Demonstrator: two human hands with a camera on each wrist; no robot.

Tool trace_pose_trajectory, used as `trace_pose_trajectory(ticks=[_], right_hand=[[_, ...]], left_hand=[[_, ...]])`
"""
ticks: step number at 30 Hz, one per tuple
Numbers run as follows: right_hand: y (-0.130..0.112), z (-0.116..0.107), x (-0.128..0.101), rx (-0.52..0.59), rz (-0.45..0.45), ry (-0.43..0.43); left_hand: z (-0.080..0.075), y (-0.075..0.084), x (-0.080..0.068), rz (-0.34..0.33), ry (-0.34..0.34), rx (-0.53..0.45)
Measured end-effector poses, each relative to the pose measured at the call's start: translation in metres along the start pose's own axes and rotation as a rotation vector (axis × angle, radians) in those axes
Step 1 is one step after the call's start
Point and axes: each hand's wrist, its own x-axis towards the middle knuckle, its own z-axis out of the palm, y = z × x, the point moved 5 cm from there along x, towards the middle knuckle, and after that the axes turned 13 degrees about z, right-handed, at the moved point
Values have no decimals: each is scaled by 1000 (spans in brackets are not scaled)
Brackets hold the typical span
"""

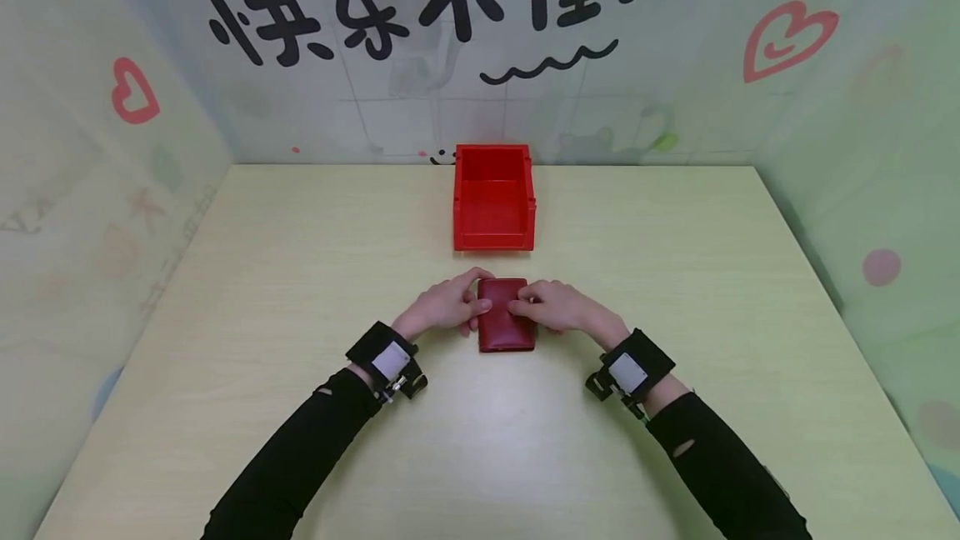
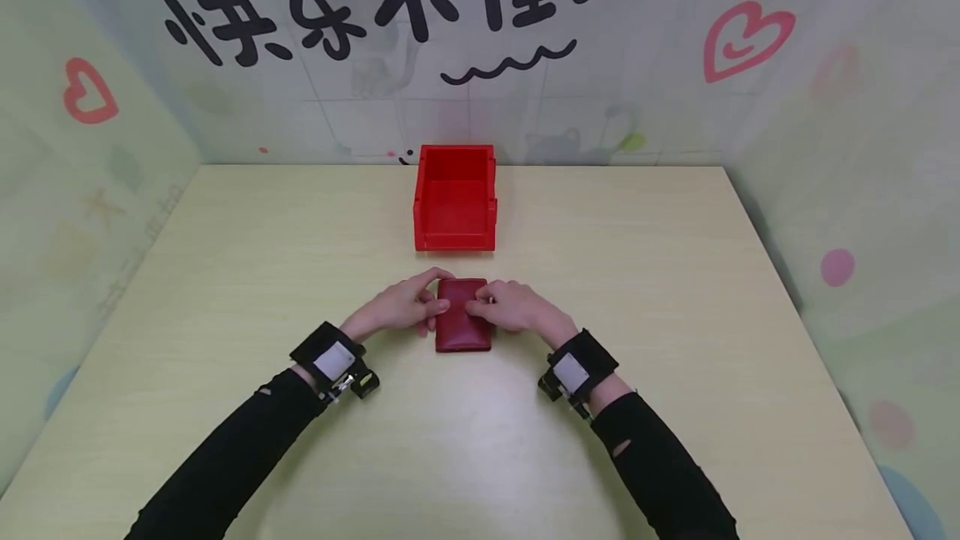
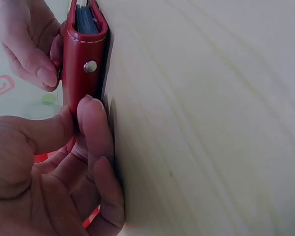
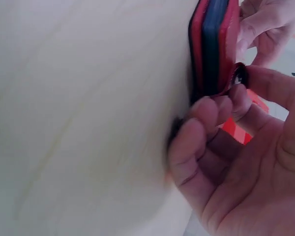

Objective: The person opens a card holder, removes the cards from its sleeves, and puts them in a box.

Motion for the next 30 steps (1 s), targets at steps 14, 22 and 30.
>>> trace_pose_trajectory(ticks=[14, 22, 30], right_hand=[[2, 2, -4, 60, -84, -50], [11, 0, -3, 125, -109, -21], [36, -10, -5, 169, -148, 27]], left_hand=[[1, 0, 1, -26, 7, 12], [-1, -2, 0, -22, 9, 8], [3, -4, 2, -6, 2, 3]])
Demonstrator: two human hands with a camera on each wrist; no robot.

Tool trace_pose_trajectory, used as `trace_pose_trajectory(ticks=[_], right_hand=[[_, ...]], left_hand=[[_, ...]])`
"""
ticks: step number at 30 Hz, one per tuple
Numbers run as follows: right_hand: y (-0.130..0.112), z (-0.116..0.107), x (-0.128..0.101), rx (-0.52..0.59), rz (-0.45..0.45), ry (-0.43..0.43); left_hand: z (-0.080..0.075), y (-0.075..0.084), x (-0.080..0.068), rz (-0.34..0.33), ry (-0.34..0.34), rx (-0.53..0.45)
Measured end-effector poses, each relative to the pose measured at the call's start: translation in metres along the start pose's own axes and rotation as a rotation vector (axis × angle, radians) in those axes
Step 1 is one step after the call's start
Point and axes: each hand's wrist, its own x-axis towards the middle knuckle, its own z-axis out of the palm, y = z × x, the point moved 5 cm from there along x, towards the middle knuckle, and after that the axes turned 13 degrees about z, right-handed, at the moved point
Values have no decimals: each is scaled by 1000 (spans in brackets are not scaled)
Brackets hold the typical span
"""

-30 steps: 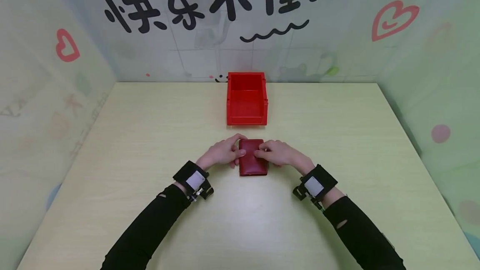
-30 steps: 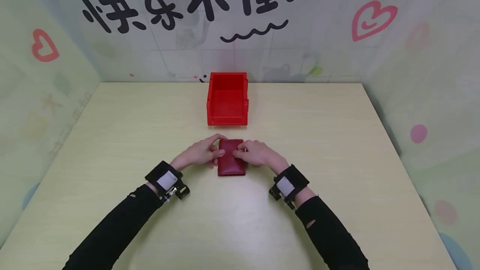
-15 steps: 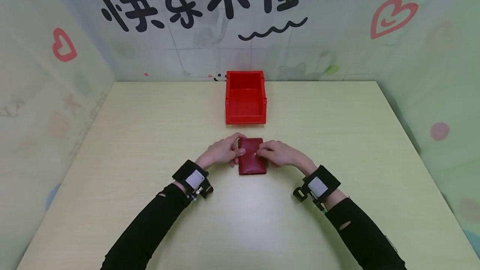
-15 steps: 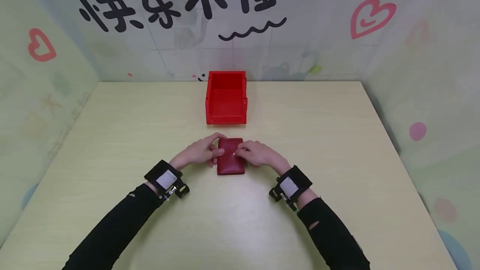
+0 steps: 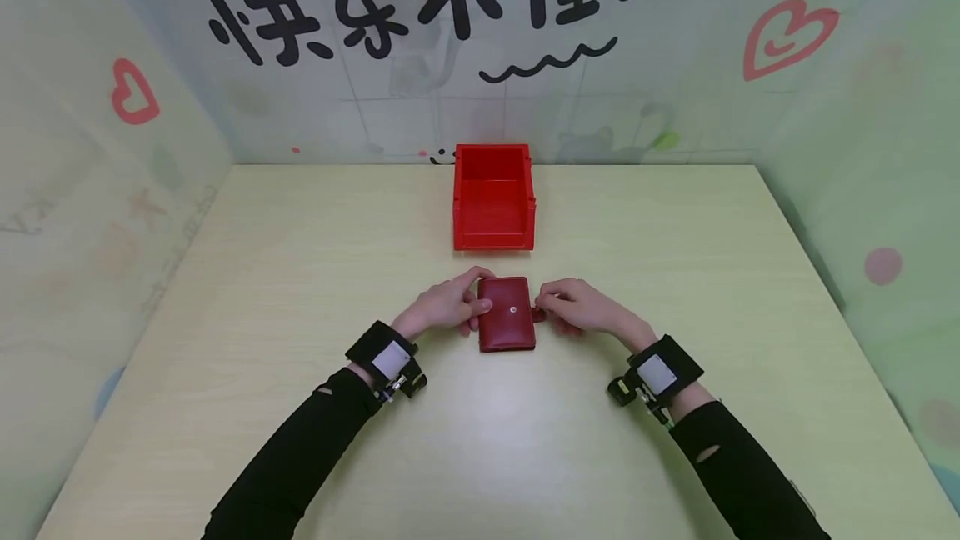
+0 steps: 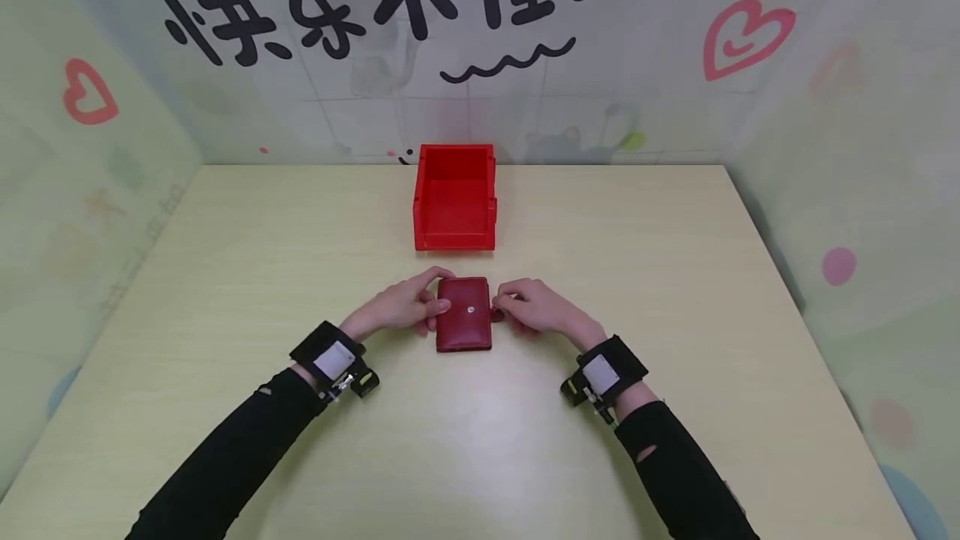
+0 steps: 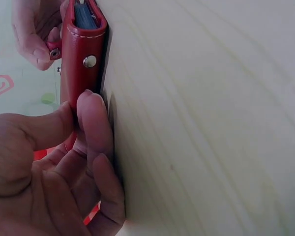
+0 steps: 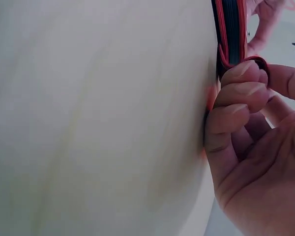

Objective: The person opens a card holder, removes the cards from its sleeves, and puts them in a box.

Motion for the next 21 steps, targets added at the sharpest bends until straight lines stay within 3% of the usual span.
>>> trace_pose_trajectory(ticks=[7, 12, 15, 21], right_hand=[[9, -22, -4, -21, 15, 114], [2, -23, 2, -66, -94, 181], [-2, -18, 7, -85, -144, 185], [6, -9, 10, -41, -65, 113]], left_hand=[[-1, -1, -1, -8, -9, -21], [-2, -1, -1, -4, -15, -15], [-2, -1, -1, -5, -12, -3], [-1, -1, -1, -1, -8, 25]])
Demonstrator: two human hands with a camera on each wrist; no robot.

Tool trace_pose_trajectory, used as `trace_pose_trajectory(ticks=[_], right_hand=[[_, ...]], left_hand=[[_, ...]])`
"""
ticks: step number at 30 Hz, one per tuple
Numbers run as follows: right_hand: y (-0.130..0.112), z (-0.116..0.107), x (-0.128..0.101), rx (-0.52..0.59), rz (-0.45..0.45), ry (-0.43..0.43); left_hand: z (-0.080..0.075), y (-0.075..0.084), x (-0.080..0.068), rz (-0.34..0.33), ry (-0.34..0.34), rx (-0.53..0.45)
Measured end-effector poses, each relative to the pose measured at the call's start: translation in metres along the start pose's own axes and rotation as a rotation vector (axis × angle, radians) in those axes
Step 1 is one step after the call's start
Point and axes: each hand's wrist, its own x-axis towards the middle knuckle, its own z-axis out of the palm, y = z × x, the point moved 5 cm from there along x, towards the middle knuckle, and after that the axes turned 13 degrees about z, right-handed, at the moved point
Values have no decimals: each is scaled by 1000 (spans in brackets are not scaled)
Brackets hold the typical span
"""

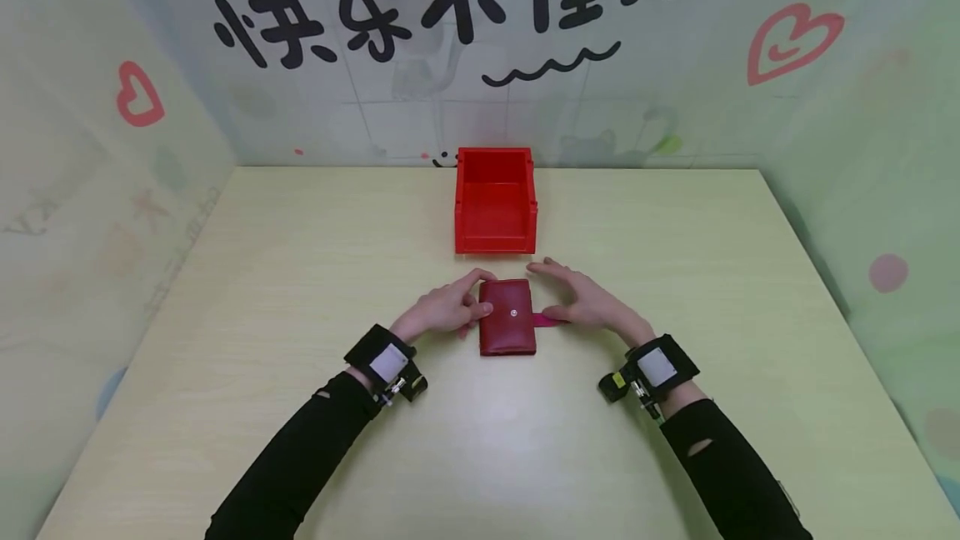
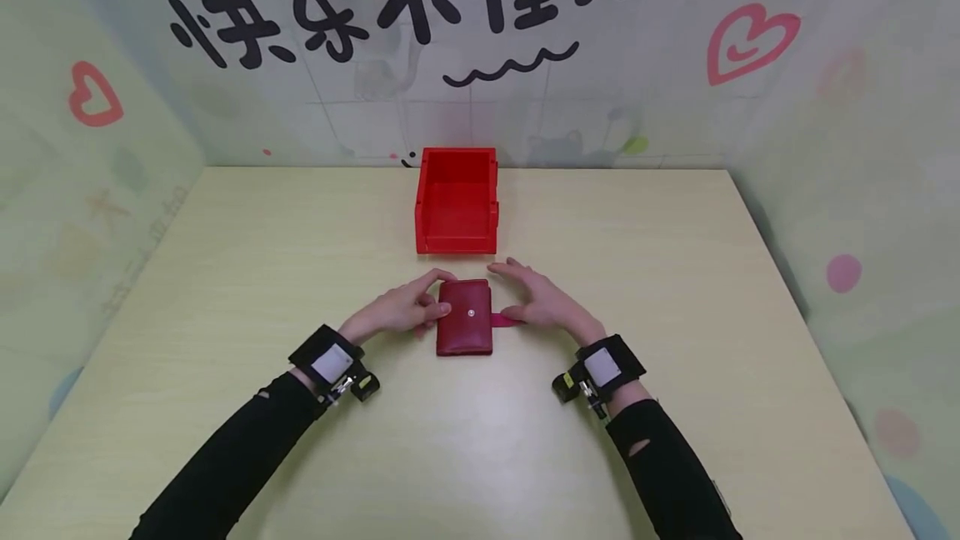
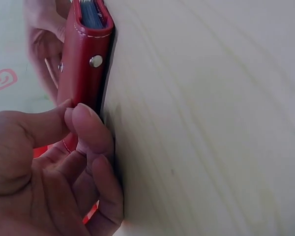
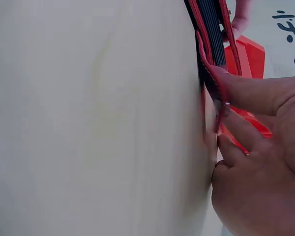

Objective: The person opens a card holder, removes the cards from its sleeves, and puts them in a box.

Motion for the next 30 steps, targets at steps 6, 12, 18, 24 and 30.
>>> trace_pose_trajectory(ticks=[6, 12, 18, 24, 30], right_hand=[[-2, 7, -4, -37, -80, -78], [-3, 9, -5, -89, -67, -88], [-5, 9, -6, -96, -47, -95], [-2, 10, -5, -68, 1, -96], [-5, 10, -7, -97, -31, -60]], left_hand=[[0, 1, -1, -7, -1, 7], [0, 2, 2, -31, 36, -24], [3, 9, 3, -71, 64, 3], [7, 16, 4, -96, 107, 107], [10, 18, 3, -107, 133, 139]])
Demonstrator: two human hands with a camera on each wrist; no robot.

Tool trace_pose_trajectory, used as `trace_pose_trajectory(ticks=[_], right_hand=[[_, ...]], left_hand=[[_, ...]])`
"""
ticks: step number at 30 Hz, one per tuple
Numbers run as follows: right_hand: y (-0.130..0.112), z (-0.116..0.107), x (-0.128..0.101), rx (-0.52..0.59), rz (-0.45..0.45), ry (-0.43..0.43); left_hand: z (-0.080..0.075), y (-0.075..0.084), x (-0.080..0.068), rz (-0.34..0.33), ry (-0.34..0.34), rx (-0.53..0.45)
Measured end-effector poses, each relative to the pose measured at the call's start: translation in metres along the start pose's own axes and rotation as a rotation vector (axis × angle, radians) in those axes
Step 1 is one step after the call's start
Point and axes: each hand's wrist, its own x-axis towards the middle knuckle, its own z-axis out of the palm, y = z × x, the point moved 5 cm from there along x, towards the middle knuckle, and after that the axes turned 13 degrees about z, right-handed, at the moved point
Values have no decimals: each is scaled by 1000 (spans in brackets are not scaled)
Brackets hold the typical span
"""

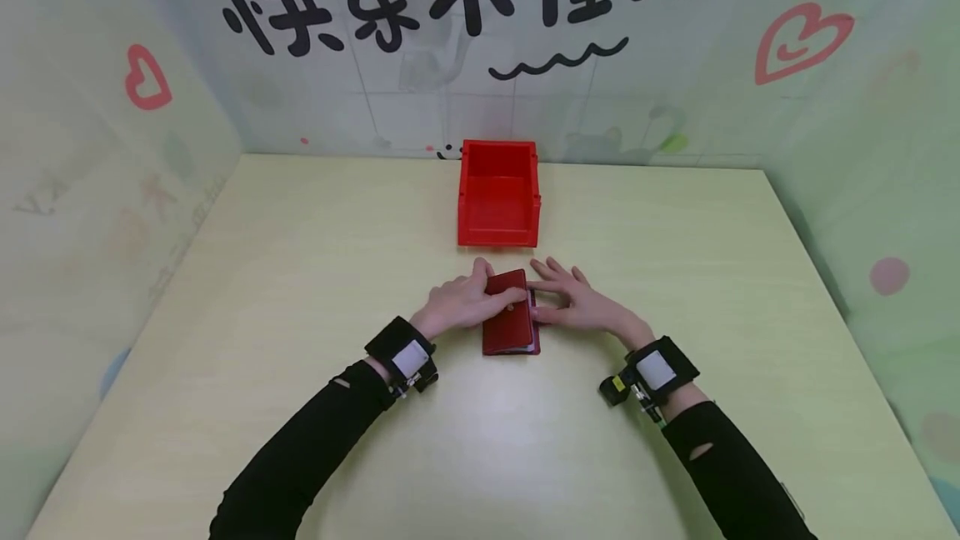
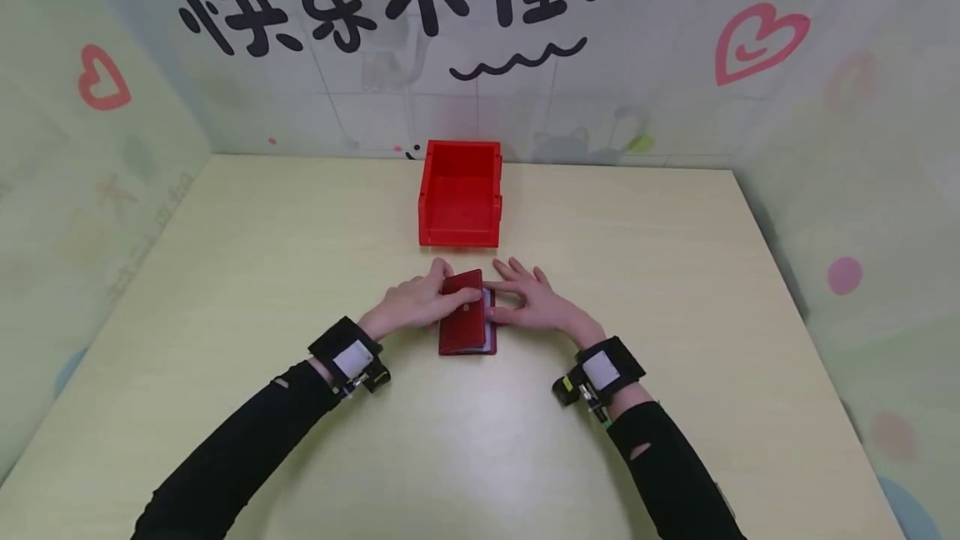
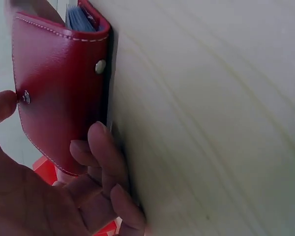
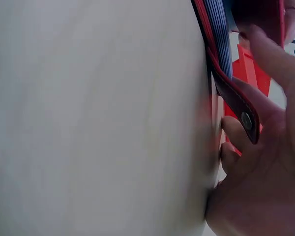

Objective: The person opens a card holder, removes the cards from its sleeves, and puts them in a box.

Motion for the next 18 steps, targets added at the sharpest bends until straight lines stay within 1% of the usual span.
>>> trace_pose_trajectory(ticks=[4, 7, 9, 12, 15, 18], right_hand=[[0, 3, 0, -21, -8, 34], [-1, 5, 1, -22, 13, 43], [-2, 5, 1, -15, 25, 45], [-1, 5, 0, 0, 32, 44], [0, 5, -1, 8, 29, 46], [0, 5, -2, 9, 16, 51]], left_hand=[[0, 1, 1, -27, -8, -6], [-2, 1, 0, -15, -28, -42], [-3, 1, -2, 9, -42, -98], [-7, -1, -5, 46, -68, -217], [-12, -7, -6, 67, -79, -340], [-18, -16, -9, 76, -75, -422]])
